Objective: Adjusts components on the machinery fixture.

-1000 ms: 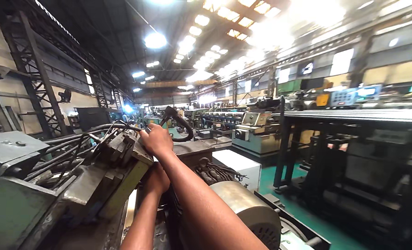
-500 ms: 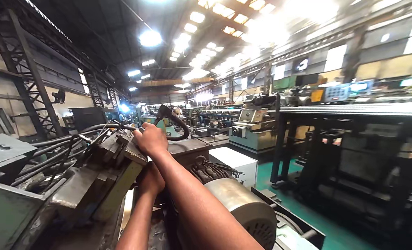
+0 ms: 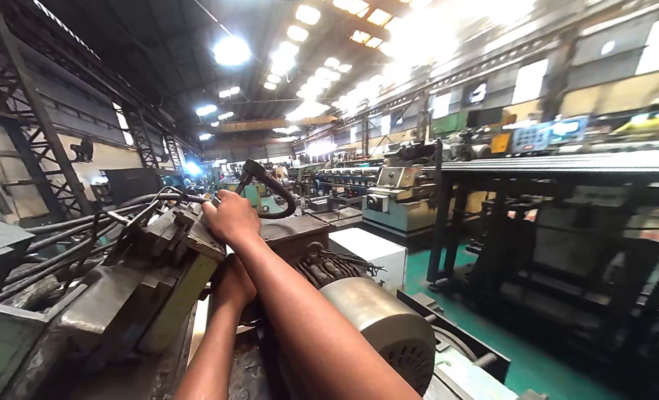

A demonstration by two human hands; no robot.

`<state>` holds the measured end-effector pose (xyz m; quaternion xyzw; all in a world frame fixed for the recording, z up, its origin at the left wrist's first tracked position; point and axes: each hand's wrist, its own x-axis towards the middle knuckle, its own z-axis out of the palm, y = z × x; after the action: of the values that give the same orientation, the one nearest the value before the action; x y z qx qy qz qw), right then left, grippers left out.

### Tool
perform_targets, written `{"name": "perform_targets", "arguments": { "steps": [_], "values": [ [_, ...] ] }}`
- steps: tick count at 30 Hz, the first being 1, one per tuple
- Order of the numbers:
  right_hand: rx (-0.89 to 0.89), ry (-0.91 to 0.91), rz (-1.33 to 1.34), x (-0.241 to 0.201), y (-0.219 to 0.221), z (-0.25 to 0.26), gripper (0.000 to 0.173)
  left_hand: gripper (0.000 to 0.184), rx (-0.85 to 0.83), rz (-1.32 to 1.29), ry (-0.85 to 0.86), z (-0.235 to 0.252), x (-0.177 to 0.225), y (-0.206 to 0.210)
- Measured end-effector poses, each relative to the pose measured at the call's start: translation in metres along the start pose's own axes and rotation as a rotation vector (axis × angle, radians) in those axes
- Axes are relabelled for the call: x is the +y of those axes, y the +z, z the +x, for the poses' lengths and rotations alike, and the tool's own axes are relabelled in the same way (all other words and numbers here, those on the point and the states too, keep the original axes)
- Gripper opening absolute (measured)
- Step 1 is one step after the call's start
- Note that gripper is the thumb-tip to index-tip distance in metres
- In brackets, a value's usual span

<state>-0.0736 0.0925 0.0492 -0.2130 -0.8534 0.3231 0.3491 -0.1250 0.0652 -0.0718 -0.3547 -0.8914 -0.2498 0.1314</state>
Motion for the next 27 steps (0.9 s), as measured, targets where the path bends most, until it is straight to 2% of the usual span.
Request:
{"name": "perform_targets", "arguments": {
  "steps": [21,27],
  "values": [
    [0.011,0.001,-0.008,-0.0003,0.0007,-0.0004,0.033,0.035,0.013,0.015,0.003,-0.0013,0.0017,-0.0013],
    [0.004,0.003,0.006,-0.0004,-0.0005,-0.0021,0.033,0.042,-0.002,0.002,-0.001,-0.0033,0.0012,-0.0022]
  ]
}}
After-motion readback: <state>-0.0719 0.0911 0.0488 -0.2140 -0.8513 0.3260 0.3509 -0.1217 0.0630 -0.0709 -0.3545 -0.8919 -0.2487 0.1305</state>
